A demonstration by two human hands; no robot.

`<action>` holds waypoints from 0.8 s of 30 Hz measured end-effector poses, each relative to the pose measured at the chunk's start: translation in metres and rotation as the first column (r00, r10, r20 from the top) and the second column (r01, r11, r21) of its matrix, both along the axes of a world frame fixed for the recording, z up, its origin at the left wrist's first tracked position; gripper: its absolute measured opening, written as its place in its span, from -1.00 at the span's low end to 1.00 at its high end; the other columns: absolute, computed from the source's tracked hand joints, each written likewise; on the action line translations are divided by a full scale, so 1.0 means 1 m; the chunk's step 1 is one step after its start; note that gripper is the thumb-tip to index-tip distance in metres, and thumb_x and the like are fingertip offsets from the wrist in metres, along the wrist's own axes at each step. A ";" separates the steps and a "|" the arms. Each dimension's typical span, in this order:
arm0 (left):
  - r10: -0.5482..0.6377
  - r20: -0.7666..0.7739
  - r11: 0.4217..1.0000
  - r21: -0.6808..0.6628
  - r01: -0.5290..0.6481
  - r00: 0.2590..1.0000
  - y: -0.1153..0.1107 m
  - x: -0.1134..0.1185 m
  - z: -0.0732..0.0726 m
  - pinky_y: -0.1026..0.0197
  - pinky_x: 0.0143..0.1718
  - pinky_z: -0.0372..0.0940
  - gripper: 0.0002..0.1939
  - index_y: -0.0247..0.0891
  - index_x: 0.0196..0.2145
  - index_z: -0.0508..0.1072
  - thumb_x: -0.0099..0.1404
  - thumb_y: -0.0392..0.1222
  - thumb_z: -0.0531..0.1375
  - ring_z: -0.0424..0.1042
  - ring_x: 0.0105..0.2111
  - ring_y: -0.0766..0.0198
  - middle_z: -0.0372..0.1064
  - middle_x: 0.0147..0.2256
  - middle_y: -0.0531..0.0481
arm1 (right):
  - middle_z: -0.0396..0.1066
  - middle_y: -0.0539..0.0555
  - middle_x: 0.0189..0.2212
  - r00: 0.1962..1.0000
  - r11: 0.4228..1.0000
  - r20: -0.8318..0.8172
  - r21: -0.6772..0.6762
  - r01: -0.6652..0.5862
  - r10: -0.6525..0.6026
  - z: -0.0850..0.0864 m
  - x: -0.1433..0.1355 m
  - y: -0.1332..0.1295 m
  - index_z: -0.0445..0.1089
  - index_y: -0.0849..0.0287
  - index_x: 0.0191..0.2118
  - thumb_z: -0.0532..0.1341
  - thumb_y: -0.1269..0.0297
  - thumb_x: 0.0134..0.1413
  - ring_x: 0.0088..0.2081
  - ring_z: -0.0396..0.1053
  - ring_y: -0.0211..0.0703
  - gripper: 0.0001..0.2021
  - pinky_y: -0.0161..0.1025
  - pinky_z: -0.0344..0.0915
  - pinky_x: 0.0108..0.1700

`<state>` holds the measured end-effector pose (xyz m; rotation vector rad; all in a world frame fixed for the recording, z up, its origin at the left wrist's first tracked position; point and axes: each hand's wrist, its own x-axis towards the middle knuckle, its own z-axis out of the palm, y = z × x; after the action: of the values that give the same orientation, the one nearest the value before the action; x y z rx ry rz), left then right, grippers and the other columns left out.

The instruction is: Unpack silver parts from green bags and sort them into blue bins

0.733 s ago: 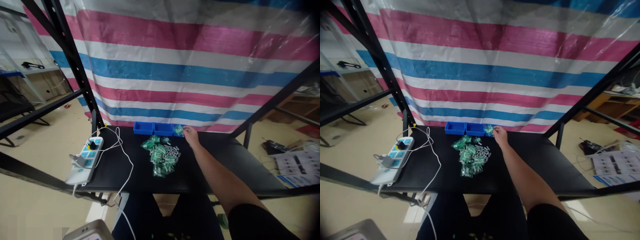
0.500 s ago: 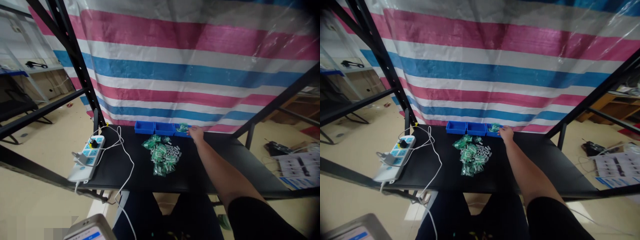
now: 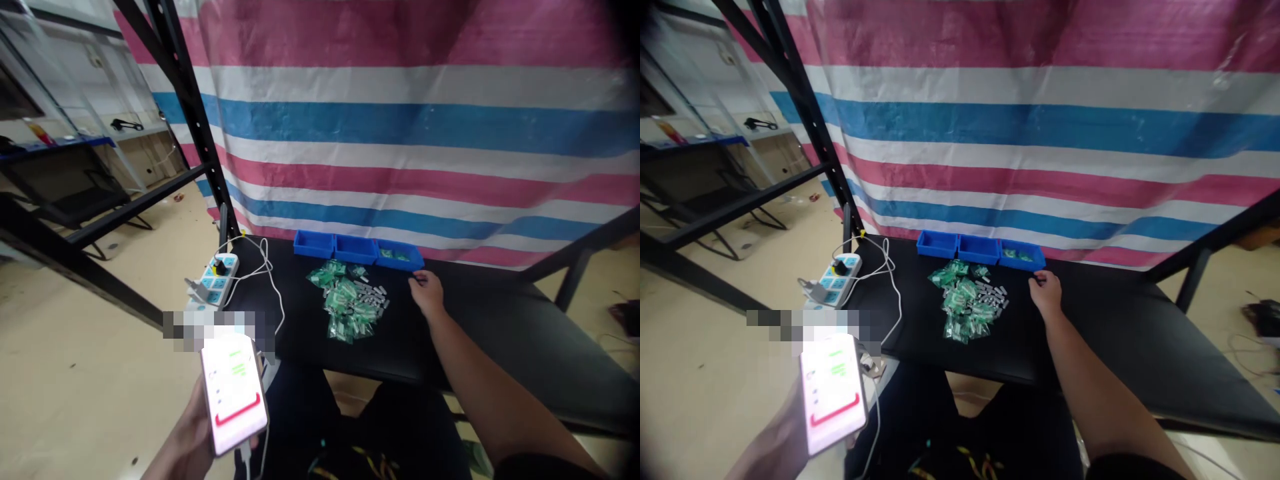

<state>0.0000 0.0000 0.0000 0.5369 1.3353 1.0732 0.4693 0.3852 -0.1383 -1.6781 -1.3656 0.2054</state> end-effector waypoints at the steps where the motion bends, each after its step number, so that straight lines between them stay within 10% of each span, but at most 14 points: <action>1: 0.039 0.041 0.999 0.010 -0.040 0.998 0.008 -0.004 -0.005 -0.16 -0.19 0.45 0.10 0.01 0.36 0.07 -0.07 0.37 0.31 0.50 -0.10 -0.28 0.45 0.07 -0.17 | 0.40 0.09 -0.33 1.000 1.000 -0.007 -0.008 -0.012 0.012 -0.003 0.001 -0.002 0.43 0.17 -0.26 0.22 0.18 -0.17 -0.36 0.36 -0.08 -0.72 -0.07 0.37 -0.19; 9: 0.103 0.146 0.990 -0.114 -0.087 0.984 0.044 -0.038 -0.047 0.03 -0.28 0.38 -0.14 -0.28 0.35 0.02 0.26 0.19 0.21 0.51 -0.24 -0.05 0.49 -0.15 -0.23 | 0.41 0.05 -0.42 0.993 0.993 0.033 -0.009 -0.114 0.114 -0.008 -0.008 -0.009 0.43 0.15 -0.27 0.21 0.21 -0.13 -0.46 0.32 -0.17 -0.75 -0.19 0.31 -0.33; 16: 0.079 -0.227 0.993 -0.068 -0.096 0.971 0.065 -0.038 -0.043 0.15 -0.32 0.32 -0.20 -0.20 0.26 0.13 0.20 0.15 0.31 0.50 -0.31 0.09 0.47 -0.13 -0.17 | 0.41 0.03 -0.44 0.986 0.989 0.067 -0.009 -0.149 0.149 -0.006 -0.012 -0.015 0.44 0.15 -0.28 0.19 0.21 -0.10 -0.47 0.31 -0.19 -0.77 -0.21 0.31 -0.34; 24: 0.152 -0.734 0.988 0.125 -0.088 0.662 0.074 -0.051 -0.078 -0.09 -0.06 0.40 0.17 -0.38 0.27 0.11 -0.19 0.10 0.50 0.38 0.06 -0.25 0.28 0.10 -0.36 | 0.41 0.03 -0.45 0.974 0.980 0.105 -0.004 -0.201 0.200 -0.004 -0.013 -0.018 0.45 0.14 -0.30 0.19 0.22 -0.07 -0.48 0.32 -0.19 -0.80 -0.22 0.31 -0.34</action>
<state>-0.0513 0.0737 -0.0780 1.0362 2.0781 1.0519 0.4560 0.3668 -0.1426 -1.5636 -1.6145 0.2306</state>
